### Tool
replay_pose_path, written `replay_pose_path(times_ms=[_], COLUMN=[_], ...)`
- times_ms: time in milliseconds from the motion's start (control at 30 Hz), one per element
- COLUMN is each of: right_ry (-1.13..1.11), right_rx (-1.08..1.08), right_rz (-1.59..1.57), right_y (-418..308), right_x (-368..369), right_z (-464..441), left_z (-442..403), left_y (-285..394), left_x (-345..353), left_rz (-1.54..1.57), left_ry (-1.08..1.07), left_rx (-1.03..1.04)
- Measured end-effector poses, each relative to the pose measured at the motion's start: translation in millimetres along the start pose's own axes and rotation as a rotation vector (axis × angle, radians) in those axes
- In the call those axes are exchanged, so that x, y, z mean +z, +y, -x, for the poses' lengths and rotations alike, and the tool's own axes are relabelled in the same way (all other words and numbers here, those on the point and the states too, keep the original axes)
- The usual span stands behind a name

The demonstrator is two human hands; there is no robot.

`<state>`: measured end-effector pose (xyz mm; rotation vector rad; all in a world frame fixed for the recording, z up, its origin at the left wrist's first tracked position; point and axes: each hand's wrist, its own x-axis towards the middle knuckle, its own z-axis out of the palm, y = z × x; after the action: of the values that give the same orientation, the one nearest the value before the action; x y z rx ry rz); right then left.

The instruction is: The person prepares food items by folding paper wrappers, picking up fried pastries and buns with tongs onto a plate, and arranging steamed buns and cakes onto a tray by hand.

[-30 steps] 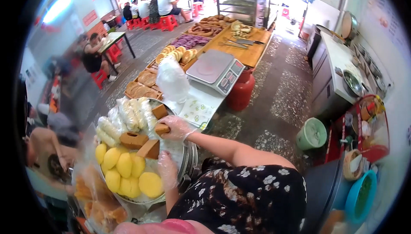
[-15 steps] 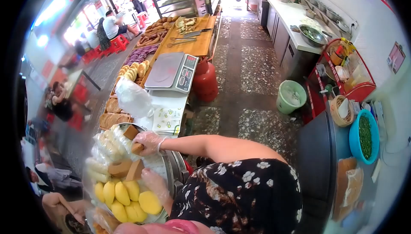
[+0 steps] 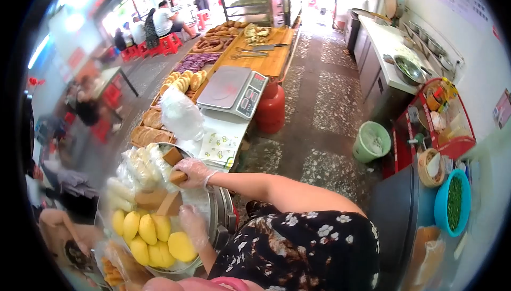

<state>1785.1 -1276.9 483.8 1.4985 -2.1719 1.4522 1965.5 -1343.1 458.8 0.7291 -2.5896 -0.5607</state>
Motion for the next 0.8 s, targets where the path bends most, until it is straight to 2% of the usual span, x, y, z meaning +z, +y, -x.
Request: replay_pose_path(times_ms=[67,133,333,400,467,600,667,800], right_ry=[0.004,-0.003,-0.022,-0.032,-0.017,-0.032,-0.015,-0.025], right_rx=[0.021,0.010,-0.024,0.023,-0.003,-0.022,-0.008,0.015], right_rz=[0.015,0.010,-0.007,0.048,0.010,0.019,0.028,0.006], right_y=[-1.6,-1.2,1.5,0.3,0.3,2.0,1.1,1.3], right_x=[-2.5,-2.4,0.8,-0.3,-0.5,1.9,0.8,1.9], right_z=[0.1,-0.2,-1.1,-2.8,-3.5,-2.4,-2.4,-1.5], left_z=[-0.8,-0.3,1.4,1.7,3.4,2.9,1.8,3.0], left_y=[-1.1,-3.1,3.5,0.0,6.9,13.1,9.1,6.6], left_x=[-2.4,-1.3,3.2,2.0,-2.8,-8.9,-5.6,-0.9], left_rz=[0.062,0.104,0.018,0.039,0.054,-0.010,0.007,0.025], left_ry=[-0.028,-0.045,0.043,0.067,0.102,0.048,0.011,0.082], left_rx=[-0.063,0.025,0.017,-0.032,0.006,-0.136,-0.086,-0.051])
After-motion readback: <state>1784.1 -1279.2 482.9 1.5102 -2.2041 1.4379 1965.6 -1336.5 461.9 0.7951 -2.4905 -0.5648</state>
